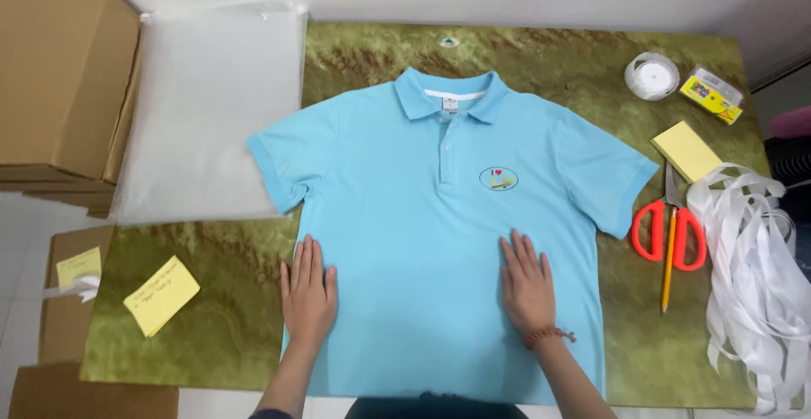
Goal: The person smooths a light blue polo shirt on a table, flips it over to smooth the back, and then folds the shirt in half lengthwise before folding it again into a compact rectangle.
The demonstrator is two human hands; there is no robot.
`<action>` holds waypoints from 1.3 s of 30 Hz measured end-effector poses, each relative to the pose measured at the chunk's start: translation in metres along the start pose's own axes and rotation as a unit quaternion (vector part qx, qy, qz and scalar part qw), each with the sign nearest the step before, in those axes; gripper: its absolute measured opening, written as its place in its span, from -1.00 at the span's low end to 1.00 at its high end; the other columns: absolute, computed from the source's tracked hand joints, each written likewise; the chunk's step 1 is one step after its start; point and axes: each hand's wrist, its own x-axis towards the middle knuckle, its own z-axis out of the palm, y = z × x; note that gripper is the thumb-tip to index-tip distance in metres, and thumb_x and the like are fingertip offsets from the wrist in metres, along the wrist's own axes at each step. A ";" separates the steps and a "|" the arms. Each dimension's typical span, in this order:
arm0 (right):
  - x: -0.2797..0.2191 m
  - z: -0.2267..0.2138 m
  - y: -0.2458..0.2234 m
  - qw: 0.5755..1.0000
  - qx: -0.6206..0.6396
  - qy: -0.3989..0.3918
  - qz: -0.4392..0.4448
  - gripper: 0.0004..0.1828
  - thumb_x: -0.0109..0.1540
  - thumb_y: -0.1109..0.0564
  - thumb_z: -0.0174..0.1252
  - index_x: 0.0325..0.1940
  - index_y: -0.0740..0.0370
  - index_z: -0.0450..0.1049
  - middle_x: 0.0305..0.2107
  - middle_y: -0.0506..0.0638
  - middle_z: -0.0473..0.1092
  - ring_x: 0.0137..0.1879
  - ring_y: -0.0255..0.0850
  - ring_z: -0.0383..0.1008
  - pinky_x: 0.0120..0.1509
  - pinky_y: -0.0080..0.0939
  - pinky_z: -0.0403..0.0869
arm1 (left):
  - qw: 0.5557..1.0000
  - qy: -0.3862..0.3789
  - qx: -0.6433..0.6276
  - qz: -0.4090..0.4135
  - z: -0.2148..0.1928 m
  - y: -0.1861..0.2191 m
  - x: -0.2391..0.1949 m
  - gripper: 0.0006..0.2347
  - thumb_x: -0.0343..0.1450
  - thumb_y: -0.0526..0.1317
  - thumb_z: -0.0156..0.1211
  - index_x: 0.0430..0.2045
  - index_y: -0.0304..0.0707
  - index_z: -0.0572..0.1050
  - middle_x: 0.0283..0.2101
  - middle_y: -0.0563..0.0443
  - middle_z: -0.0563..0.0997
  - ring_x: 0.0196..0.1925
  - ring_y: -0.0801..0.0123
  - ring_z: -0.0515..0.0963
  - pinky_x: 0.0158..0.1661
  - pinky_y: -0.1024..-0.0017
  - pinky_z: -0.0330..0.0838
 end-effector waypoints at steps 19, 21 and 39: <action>0.147 -0.136 0.096 0.879 0.290 0.009 0.379 -0.48 0.41 0.06 -0.16 0.39 -0.22 0.52 0.31 -0.18 0.48 -0.48 -0.31 0.30 -0.38 -0.26 0.31 | 0.998 -0.043 -0.026 -0.043 0.044 0.058 0.041 -0.40 0.60 0.08 -0.28 0.57 -0.16 0.03 0.67 0.01 -0.07 0.70 0.16 -0.16 0.53 0.06 -0.22; 0.167 -0.096 0.140 0.933 0.310 -0.050 0.175 -0.42 0.36 0.20 -0.09 0.48 -0.05 0.40 0.49 -0.22 0.24 0.62 -0.31 0.16 0.69 -0.28 0.06 | 0.998 -0.024 -0.054 -0.025 0.045 0.088 0.038 -0.40 0.60 0.07 -0.25 0.55 -0.23 0.05 0.66 -0.08 -0.02 0.69 0.06 -0.11 0.53 0.02 -0.17; 0.209 -0.054 0.205 0.993 0.100 -0.032 -0.052 -0.37 0.52 -0.07 -0.28 0.68 0.14 -0.01 0.63 0.08 -0.13 0.74 0.05 -0.26 0.73 0.23 -0.23 | 0.998 -0.053 -0.019 -0.016 0.061 0.190 0.047 -0.42 0.61 0.09 -0.40 0.57 -0.10 -0.01 0.66 0.08 -0.05 0.70 0.31 -0.16 0.57 0.13 -0.29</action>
